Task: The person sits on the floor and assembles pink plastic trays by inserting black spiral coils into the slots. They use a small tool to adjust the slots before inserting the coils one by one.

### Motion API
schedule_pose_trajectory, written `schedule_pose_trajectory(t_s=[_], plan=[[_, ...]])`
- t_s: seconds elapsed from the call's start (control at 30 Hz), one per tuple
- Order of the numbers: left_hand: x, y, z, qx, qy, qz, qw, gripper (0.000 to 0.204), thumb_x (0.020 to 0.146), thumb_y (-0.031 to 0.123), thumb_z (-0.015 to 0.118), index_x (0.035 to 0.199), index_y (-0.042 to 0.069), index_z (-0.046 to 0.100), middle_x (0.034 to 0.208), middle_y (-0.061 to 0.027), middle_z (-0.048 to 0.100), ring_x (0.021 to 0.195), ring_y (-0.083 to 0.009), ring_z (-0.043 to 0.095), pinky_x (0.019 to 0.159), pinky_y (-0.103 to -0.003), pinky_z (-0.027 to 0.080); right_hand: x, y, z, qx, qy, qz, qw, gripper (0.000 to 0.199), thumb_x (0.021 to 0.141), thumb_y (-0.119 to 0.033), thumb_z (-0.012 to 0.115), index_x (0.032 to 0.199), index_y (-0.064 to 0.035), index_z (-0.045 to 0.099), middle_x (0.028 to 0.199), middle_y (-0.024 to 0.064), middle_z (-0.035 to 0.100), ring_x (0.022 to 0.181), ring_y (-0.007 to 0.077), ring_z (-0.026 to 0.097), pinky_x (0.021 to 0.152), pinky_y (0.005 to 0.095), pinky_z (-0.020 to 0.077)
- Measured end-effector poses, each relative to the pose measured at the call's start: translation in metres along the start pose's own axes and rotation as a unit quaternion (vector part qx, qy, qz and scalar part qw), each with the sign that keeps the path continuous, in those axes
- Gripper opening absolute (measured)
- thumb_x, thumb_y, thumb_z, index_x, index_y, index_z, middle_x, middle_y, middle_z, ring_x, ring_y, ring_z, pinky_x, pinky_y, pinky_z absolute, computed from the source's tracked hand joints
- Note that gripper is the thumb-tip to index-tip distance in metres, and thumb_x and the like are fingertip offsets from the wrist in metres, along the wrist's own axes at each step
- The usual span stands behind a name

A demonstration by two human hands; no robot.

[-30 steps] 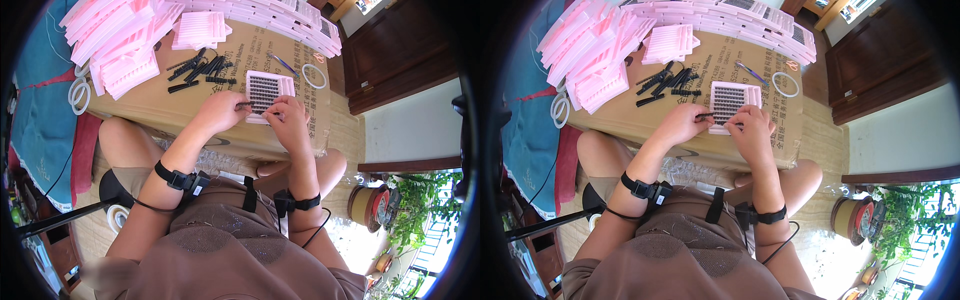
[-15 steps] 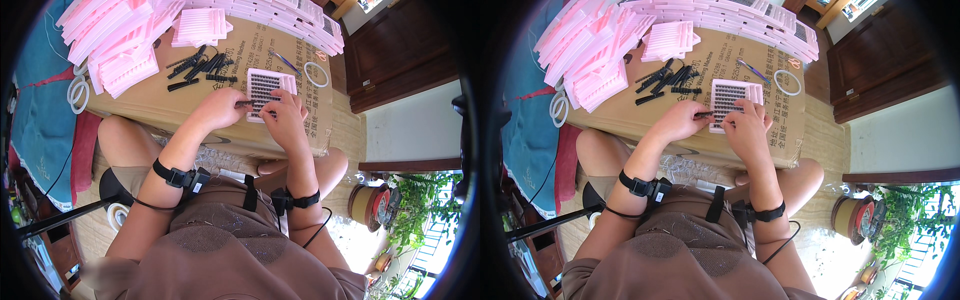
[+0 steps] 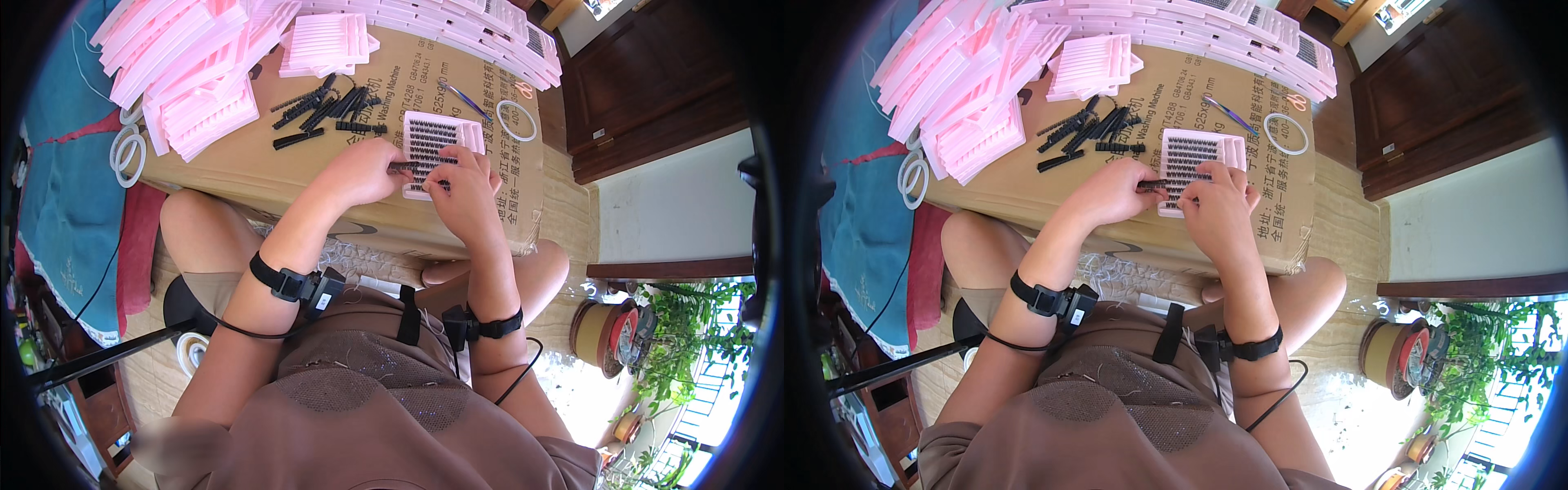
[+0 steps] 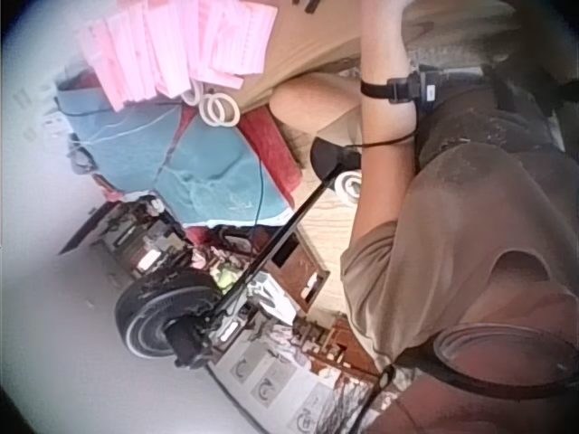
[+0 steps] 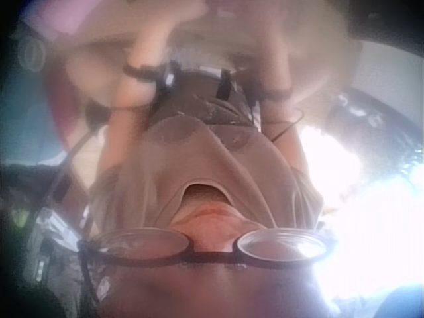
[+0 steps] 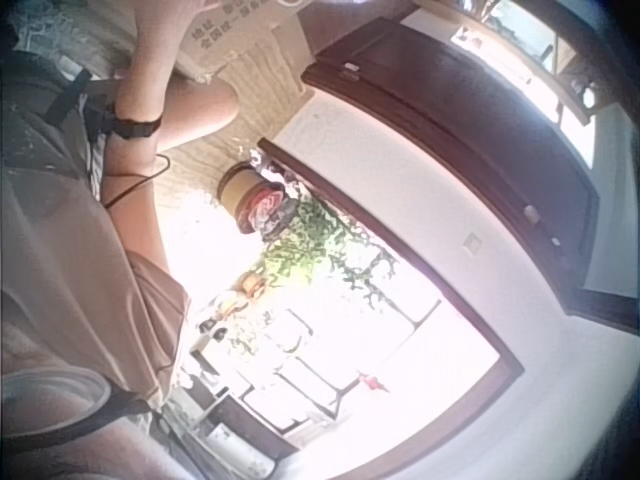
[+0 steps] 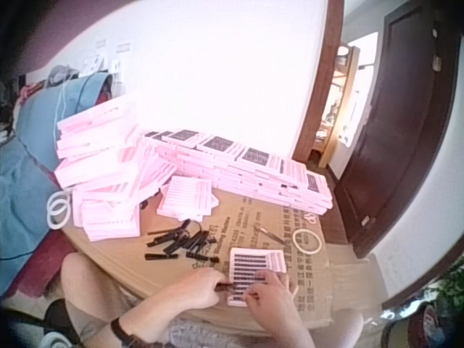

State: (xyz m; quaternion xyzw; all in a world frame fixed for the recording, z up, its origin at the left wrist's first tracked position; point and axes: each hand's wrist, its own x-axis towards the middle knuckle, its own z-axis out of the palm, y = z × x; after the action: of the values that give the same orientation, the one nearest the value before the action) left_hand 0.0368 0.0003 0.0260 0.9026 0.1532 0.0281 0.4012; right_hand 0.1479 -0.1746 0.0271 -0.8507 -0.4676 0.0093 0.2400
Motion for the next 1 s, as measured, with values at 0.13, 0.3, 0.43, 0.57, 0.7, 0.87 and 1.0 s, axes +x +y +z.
schedule_pose_trajectory(t_s=[0.13, 0.3, 0.43, 0.57, 0.7, 0.87, 1.0], plan=[[0.001, -0.002, 0.001, -0.002, -0.008, -0.013, 1.0, 0.019, 0.085, 0.012, 0.072, 0.102, 0.007, 0.079, 0.093, -0.0191, 0.075, 0.085, -0.0331, 0.073, 0.078, -0.04, 0.055, 0.001, 0.0, 0.0, -0.006, -0.004, 0.007, 1.0, 0.008, 0.083, -0.019, 0.077, 0.086, -0.0124, 0.08, 0.132, 0.0042, 0.062, 0.13, 0.032, 0.048, 0.105, 0.053, 0.0301], [0.002, -0.002, 0.001, 0.003, -0.01, -0.013, 1.0, 0.018, 0.085, 0.011, 0.072, 0.101, 0.007, 0.08, 0.093, -0.0193, 0.075, 0.088, -0.0339, 0.073, 0.08, -0.041, 0.056, 0.001, -0.002, -0.001, -0.013, -0.005, 0.01, 1.0, 0.008, 0.082, -0.019, 0.078, 0.086, -0.0126, 0.081, 0.132, 0.0038, 0.062, 0.13, 0.0319, 0.048, 0.105, 0.0535, 0.0303], [0.004, 0.001, -0.001, 0.025, -0.018, -0.007, 1.0, 0.019, 0.083, 0.012, 0.074, 0.1, 0.007, 0.08, 0.093, -0.0195, 0.075, 0.089, -0.0352, 0.072, 0.081, -0.042, 0.056, 0.001, -0.002, -0.001, -0.016, 0.001, 0.007, 1.0, 0.008, 0.082, -0.019, 0.078, 0.085, -0.0129, 0.081, 0.132, 0.0036, 0.063, 0.13, 0.0319, 0.048, 0.105, 0.0535, 0.0301], [0.001, 0.009, 0.0, 0.059, 0.009, -0.001, 0.998, 0.018, 0.08, 0.015, 0.077, 0.096, 0.007, 0.079, 0.092, -0.0197, 0.074, 0.089, -0.0368, 0.071, 0.08, -0.043, 0.056, 0.001, -0.002, -0.001, -0.014, 0.001, 0.01, 1.0, 0.007, 0.082, -0.02, 0.078, 0.084, -0.0132, 0.081, 0.131, 0.0037, 0.063, 0.13, 0.0319, 0.047, 0.106, 0.0529, 0.0295], [0.001, 0.016, 0.004, 0.102, 0.039, 0.013, 0.994, 0.018, 0.078, 0.017, 0.079, 0.094, 0.007, 0.079, 0.09, -0.0195, 0.073, 0.088, -0.0372, 0.071, 0.08, -0.045, 0.056, 0.002, -0.002, -0.001, -0.017, -0.002, 0.013, 1.0, 0.007, 0.081, -0.02, 0.079, 0.084, -0.0145, 0.081, 0.132, 0.0042, 0.063, 0.131, 0.032, 0.047, 0.106, 0.053, 0.0289], [0.003, 0.017, 0.005, 0.087, 0.047, 0.002, 0.995, 0.018, 0.076, 0.017, 0.081, 0.091, 0.007, 0.079, 0.087, -0.0184, 0.073, 0.085, -0.0366, 0.071, 0.078, -0.045, 0.056, -0.002, 0.005, -0.007, -0.042, -0.007, 0.029, 0.999, 0.014, 0.081, -0.028, 0.08, 0.087, -0.0159, 0.082, 0.148, 0.0106, 0.056, 0.142, 0.0388, 0.037, 0.11, 0.0593, 0.0242], [0.007, 0.017, 0.004, 0.074, 0.034, -0.003, 0.997, 0.019, 0.075, 0.018, 0.082, 0.088, 0.005, 0.078, 0.084, -0.0182, 0.073, 0.083, -0.0356, 0.072, 0.077, -0.044, 0.056, -0.006, 0.021, -0.019, -0.043, -0.022, 0.074, 0.996, 0.019, 0.08, -0.034, 0.081, 0.087, -0.0167, 0.083, 0.16, 0.0162, 0.046, 0.151, 0.0452, 0.022, 0.112, 0.0653, 0.0183]])
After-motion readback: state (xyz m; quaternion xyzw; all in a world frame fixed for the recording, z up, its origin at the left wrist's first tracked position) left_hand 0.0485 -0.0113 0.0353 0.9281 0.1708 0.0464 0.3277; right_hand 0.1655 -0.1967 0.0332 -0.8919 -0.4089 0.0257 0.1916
